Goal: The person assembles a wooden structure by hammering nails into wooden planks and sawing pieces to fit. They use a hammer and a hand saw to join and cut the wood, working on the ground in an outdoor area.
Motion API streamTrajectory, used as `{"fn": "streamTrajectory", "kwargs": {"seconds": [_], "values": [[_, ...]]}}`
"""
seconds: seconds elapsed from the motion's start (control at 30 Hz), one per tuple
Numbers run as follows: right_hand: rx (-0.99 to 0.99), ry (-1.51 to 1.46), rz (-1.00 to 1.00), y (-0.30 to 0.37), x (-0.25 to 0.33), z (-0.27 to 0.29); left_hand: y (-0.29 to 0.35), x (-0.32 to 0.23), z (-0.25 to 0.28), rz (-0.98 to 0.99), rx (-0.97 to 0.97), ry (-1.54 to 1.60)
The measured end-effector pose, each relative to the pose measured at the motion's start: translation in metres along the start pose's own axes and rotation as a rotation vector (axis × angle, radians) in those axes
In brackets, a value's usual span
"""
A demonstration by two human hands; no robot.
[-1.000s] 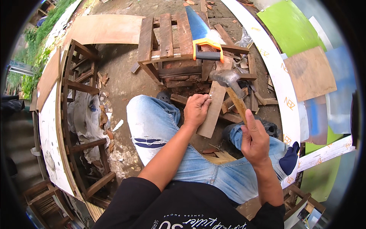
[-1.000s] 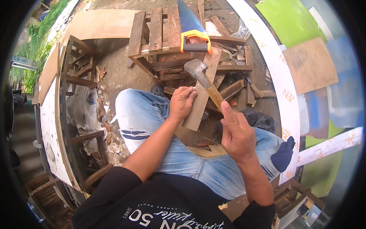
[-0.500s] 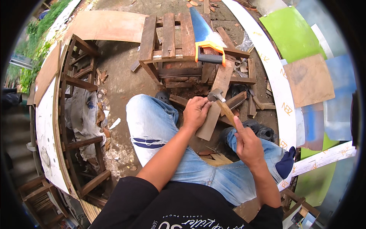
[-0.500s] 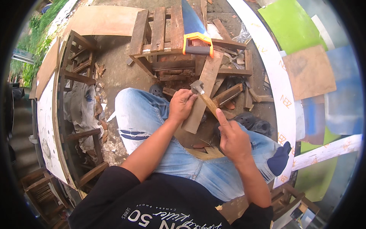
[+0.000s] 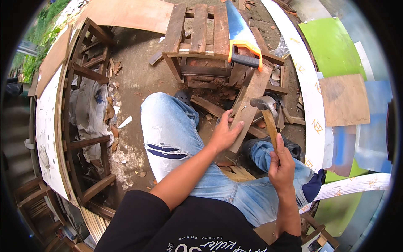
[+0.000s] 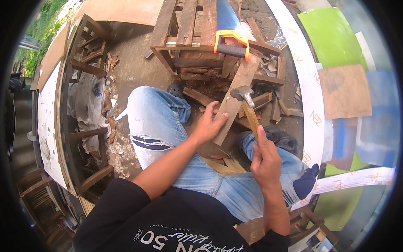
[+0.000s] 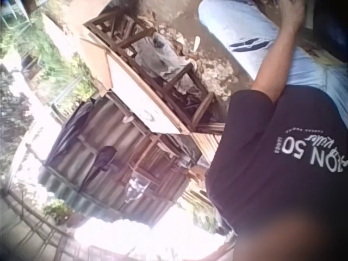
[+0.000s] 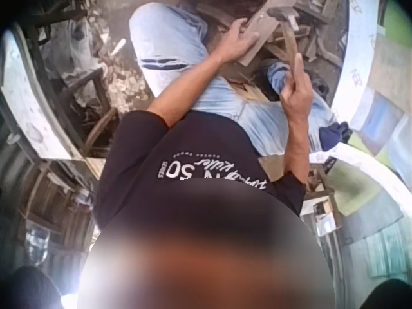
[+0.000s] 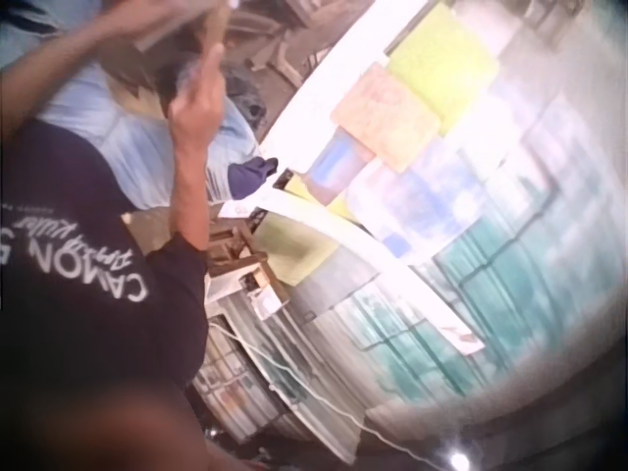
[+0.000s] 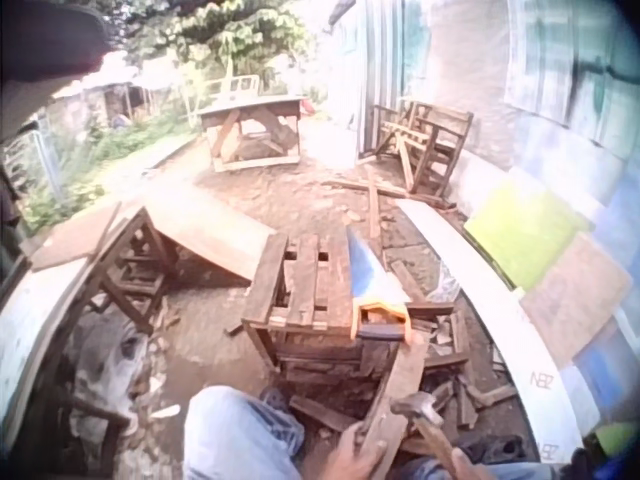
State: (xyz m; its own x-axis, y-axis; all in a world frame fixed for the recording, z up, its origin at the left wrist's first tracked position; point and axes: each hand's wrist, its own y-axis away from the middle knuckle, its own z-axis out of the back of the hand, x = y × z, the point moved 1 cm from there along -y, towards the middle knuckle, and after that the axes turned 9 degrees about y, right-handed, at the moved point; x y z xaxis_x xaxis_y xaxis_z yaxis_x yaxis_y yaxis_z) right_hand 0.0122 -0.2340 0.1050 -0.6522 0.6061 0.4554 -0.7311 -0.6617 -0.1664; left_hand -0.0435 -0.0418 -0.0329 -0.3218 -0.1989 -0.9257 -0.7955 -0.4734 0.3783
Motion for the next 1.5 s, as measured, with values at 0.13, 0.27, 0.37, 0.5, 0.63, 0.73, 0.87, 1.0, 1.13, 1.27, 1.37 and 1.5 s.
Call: {"fn": "streamTrajectory", "kwargs": {"seconds": [0.13, 0.27, 0.37, 0.5, 0.63, 0.73, 0.87, 1.0, 1.13, 1.27, 1.37, 1.5], "values": [[0.022, 0.009, -0.048, 0.008, -0.001, 0.003, -0.001, 0.002, -0.012, -0.034, 0.105, -0.021], [0.067, 0.024, -0.116, 0.016, -0.004, 0.011, 0.004, 0.002, -0.025, -0.027, 0.118, 0.013], [0.007, 0.074, -0.065, 0.019, -0.004, 0.014, 0.008, -0.001, -0.030, 0.001, 0.130, 0.034], [0.059, 0.089, -0.081, 0.019, 0.000, 0.017, 0.009, -0.008, -0.027, 0.027, 0.142, 0.068], [0.077, 0.082, -0.057, 0.014, 0.001, 0.015, 0.010, -0.019, -0.021, 0.035, 0.135, -0.044], [0.038, 0.080, -0.048, 0.014, -0.001, 0.010, 0.009, -0.028, -0.016, -0.065, 0.050, -0.283], [0.030, 0.050, -0.091, 0.021, -0.004, 0.009, 0.008, -0.034, -0.016, -0.293, -0.048, -0.364], [0.016, 0.056, -0.106, 0.028, -0.004, 0.009, 0.002, -0.031, -0.018, -0.371, -0.020, -0.276], [-0.029, 0.038, -0.097, 0.028, -0.002, 0.005, 0.001, -0.029, -0.020, -0.378, 0.022, -0.264], [-0.004, 0.006, -0.138, 0.025, 0.001, 0.001, 0.000, -0.030, -0.020, -0.402, 0.007, -0.303], [0.010, -0.013, -0.124, 0.020, 0.004, -0.003, 0.000, -0.031, -0.021, -0.405, -0.015, -0.349], [0.032, 0.019, -0.089, 0.012, 0.007, -0.006, 0.000, -0.031, -0.020, -0.389, -0.036, -0.384]]}}
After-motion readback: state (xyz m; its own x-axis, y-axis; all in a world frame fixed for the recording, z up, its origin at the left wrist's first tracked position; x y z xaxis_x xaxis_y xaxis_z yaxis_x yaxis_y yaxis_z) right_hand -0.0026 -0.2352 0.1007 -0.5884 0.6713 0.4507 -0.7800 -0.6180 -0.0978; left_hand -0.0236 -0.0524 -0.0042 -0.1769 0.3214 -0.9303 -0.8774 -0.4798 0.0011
